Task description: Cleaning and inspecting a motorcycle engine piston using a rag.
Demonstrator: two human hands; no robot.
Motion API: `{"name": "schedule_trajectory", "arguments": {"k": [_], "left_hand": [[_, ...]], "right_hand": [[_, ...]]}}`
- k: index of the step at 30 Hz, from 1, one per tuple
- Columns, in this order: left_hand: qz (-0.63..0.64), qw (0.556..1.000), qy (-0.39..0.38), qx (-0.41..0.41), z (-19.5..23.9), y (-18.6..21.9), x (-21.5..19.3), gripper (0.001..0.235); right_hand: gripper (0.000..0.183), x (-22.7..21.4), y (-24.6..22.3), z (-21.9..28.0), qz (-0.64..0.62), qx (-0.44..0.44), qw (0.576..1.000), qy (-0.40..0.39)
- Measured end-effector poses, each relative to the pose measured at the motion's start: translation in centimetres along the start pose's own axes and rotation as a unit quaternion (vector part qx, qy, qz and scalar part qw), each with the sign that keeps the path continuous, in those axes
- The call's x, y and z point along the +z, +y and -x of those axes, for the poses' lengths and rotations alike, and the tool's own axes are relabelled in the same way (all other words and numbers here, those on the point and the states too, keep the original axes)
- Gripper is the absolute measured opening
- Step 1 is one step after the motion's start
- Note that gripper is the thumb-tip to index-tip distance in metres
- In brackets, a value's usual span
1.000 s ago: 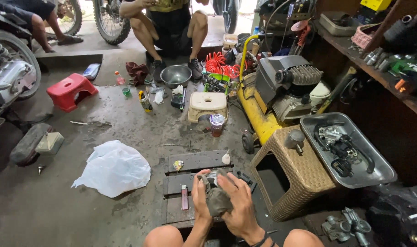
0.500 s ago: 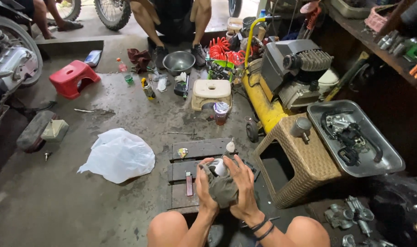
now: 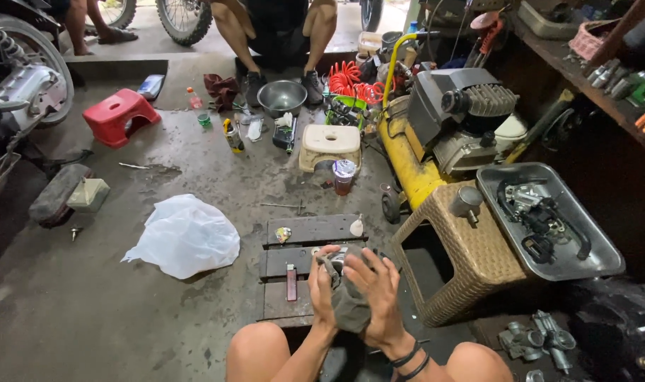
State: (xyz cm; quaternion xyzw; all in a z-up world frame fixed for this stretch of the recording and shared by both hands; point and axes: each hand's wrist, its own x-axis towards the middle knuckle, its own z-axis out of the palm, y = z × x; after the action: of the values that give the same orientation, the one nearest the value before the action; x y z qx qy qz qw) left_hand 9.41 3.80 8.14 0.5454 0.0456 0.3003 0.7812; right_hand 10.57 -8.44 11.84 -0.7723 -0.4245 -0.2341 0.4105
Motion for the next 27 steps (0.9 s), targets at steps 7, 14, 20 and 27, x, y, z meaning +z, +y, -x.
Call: {"name": "schedule_trajectory", "arguments": {"k": [7,14,20,27], "left_hand": [[0.221,0.975,0.011,-0.031,0.3,1.3,0.5,0.049],[0.231,0.971,0.019,-0.05,0.5,2.7,0.5,0.048],[0.241,0.968,0.022,-0.063,0.2,3.0,0.4,0.047],[0.251,0.964,0.022,-0.082,0.1,2.6,-0.1,0.046]], "right_hand": [[0.025,-1.0,-0.9,-0.4,-0.034,0.071,0.994,0.077],[0.038,0.5,1.2,2.7,-0.124,0.151,0.98,0.032],[0.051,-1.3,-0.1,0.7,-0.098,0.18,0.978,0.031],[0.067,-1.8,-0.3,0.1,-0.062,0.165,0.983,0.046]]}}
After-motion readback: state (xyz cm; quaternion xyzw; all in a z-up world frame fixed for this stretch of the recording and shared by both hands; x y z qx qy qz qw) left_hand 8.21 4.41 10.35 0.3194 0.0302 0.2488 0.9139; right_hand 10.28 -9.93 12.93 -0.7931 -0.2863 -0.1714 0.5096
